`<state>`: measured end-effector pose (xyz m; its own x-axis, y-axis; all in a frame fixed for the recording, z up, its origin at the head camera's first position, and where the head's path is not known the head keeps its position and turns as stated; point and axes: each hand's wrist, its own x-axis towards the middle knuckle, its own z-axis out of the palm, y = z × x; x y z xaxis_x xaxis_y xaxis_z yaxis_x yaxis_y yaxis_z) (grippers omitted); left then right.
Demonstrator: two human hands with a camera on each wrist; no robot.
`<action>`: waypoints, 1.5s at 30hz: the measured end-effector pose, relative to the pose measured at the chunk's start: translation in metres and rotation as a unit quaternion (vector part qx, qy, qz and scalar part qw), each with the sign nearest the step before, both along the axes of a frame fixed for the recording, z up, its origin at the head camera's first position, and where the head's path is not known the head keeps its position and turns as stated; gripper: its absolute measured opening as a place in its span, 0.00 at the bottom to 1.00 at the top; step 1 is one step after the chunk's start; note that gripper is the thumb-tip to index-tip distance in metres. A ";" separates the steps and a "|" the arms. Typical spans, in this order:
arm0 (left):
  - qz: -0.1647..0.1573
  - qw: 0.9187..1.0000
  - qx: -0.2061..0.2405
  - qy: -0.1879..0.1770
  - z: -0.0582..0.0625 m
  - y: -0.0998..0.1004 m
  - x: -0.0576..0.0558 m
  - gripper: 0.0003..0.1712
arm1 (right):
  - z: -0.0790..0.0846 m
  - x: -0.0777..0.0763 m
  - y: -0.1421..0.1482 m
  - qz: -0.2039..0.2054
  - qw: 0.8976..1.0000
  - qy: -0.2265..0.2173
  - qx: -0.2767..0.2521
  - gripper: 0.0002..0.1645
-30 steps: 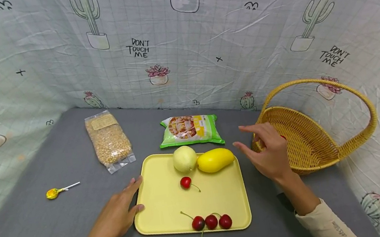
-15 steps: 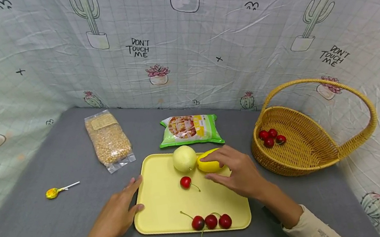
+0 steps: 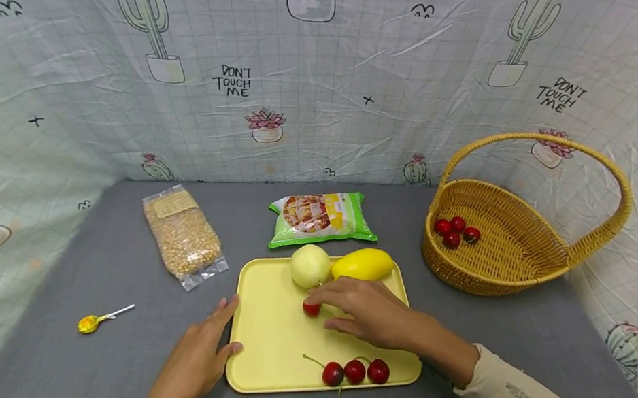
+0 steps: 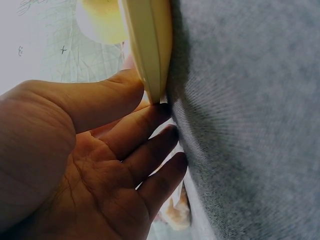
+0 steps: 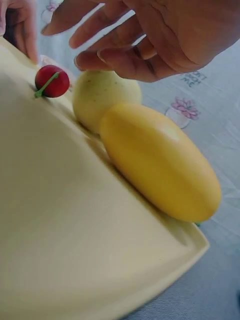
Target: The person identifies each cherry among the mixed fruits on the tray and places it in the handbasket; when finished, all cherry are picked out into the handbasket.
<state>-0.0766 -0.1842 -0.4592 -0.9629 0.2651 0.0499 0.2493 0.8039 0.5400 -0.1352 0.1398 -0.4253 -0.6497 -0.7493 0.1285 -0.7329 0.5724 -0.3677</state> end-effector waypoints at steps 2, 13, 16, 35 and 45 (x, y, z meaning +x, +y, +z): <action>0.000 1.000 0.000 0.000 0.000 0.000 0.000 0.43 | -0.002 0.000 -0.002 -0.006 1.000 -0.001 0.013 0.26; -0.001 1.000 0.003 0.016 -0.002 0.001 0.001 0.43 | -0.005 0.001 -0.010 -0.016 0.999 0.036 0.037 0.26; 0.000 1.000 0.000 0.014 -0.002 0.002 0.001 0.43 | -0.006 0.002 -0.013 -0.021 0.998 0.047 0.046 0.24; -0.001 1.000 -0.001 0.019 -0.003 0.000 0.002 0.43 | -0.007 0.005 -0.006 -0.047 0.995 0.053 0.074 0.16; -0.001 1.000 0.001 0.019 -0.003 0.001 0.001 0.43 | -0.009 0.002 0.000 -0.053 0.994 0.048 0.085 0.18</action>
